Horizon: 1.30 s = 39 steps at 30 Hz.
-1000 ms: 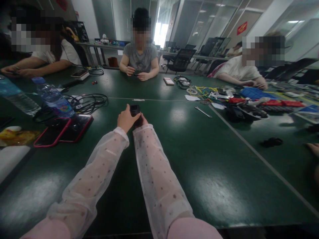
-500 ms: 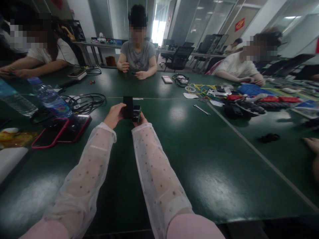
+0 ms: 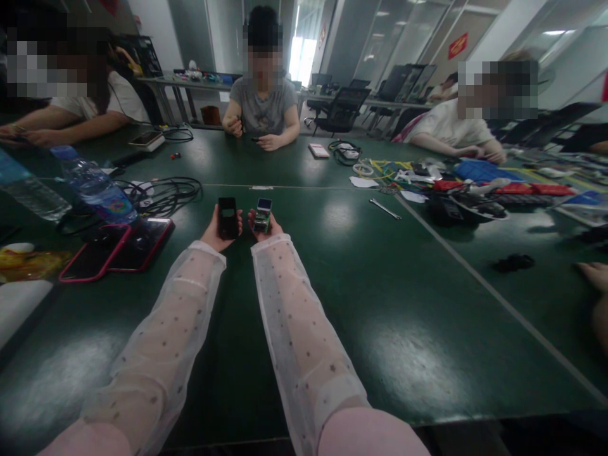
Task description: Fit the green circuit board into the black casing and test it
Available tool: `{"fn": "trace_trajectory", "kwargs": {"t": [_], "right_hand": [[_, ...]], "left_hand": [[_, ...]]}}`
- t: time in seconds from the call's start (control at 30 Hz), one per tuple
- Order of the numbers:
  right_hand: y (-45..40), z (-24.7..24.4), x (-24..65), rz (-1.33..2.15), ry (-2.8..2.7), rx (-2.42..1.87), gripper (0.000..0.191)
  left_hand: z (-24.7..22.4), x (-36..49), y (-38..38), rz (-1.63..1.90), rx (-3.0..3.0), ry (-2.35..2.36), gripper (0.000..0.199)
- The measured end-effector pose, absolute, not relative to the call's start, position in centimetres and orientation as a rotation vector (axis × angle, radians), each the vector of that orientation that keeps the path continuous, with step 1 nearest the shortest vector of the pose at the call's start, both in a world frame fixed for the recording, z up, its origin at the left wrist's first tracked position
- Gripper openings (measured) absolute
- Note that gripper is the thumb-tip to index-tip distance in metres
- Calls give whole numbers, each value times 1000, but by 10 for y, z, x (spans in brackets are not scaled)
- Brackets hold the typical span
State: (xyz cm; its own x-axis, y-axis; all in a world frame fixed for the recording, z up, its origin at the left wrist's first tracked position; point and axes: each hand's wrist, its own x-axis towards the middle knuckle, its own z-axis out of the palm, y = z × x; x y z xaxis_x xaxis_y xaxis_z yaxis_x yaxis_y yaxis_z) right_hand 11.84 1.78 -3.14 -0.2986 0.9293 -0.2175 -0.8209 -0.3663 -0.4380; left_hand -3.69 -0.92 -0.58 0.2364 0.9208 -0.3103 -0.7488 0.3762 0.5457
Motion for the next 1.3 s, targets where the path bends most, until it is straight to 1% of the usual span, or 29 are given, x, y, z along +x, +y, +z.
{"fn": "trace_trajectory", "kwargs": {"t": [0.3,0.57,0.8,0.97,1.3], "right_hand": [[18,-29,119,1922,-270,-518,37],[16,-24,118,1914,-270,-557,35],[19,-27,119,1935,-323,-571,37],[17,-28,117,1900,-359,-586,35],[19,-26,120,1917,-254,-587,35]], "left_hand": [[-7,-39,-9,1147,359,627,67],[-11,-39,-7,1147,375,617,67],[-4,-37,-11,1167,404,670,69],[-1,-35,-13,1212,412,707,70],[2,-34,-14,1205,407,740,69]]}}
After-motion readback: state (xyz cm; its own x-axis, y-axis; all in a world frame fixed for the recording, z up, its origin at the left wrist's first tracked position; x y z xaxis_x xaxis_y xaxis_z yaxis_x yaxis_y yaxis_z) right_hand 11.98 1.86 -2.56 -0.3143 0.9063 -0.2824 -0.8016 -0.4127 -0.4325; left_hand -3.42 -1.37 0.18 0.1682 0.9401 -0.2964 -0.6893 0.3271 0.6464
